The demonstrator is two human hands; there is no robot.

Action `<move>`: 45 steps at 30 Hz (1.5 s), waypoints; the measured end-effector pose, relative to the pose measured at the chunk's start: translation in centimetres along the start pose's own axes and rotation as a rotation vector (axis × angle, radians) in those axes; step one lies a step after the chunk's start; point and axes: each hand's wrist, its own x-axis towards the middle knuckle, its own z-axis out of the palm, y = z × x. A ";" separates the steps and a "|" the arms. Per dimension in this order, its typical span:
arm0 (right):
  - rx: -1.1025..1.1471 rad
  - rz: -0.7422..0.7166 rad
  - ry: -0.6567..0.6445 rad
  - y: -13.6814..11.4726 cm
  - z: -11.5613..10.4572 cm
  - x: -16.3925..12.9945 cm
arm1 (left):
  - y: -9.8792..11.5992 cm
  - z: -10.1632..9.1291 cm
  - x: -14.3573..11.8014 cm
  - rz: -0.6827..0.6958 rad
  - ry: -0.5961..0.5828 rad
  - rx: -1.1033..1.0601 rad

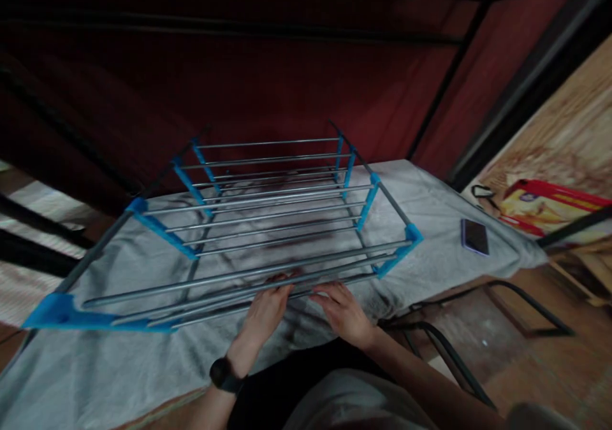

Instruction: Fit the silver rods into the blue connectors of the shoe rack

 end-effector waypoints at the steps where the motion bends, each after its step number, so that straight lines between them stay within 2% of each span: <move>1: 0.045 0.023 0.067 0.5 -0.5 -1.3 | -0.2 0.0 0.0 0.009 0.011 0.005; 3: 0.115 0.147 0.264 1.7 -2.0 -3.4 | -0.6 0.1 0.0 0.018 0.028 0.021; 7: 0.153 0.588 0.775 5.3 -5.6 -4.6 | -0.9 0.3 0.0 0.009 -0.004 0.023; 8: 0.157 0.661 0.850 6.2 -6.4 -4.3 | -1.0 0.4 0.0 0.004 -0.006 0.025; 9: 0.174 0.700 0.871 7.1 -7.1 -3.9 | -0.9 0.4 0.0 0.003 0.001 0.030; 10: 0.208 0.710 0.839 7.8 -7.6 -3.4 | -0.9 0.4 0.0 0.007 0.014 0.038; 14: 0.386 0.651 0.572 9.3 -8.3 -2.1 | -0.6 0.1 0.1 0.044 0.082 0.072; 17: 0.446 0.651 0.548 9.6 -8.0 -2.1 | -0.3 -0.3 0.2 0.032 0.076 0.090; 21: 0.454 0.656 0.527 9.9 -7.9 -2.5 | 1.3 -0.6 0.9 -0.012 -0.017 0.123; 24: 0.456 0.639 0.524 9.8 -7.9 -2.5 | 4.3 -0.2 2.6 0.048 -0.098 0.093; 28: 0.476 0.603 0.541 9.4 -7.9 -2.3 | 10.0 1.8 6.1 0.139 -0.181 0.087; 31: 0.459 0.616 0.540 9.5 -7.7 -2.2 | 13.6 4.0 8.5 0.208 -0.174 0.113; 33: 0.432 0.624 0.541 9.8 -7.7 -2.3 | 15.1 5.4 9.7 0.234 -0.126 0.095; 38: 0.371 0.577 0.478 10.8 -7.9 -2.6 | 15.5 7.1 11.1 0.228 -0.060 0.013; 45: 0.338 0.515 0.415 11.4 -8.3 -2.8 | 15.4 5.8 11.5 0.166 -0.123 0.012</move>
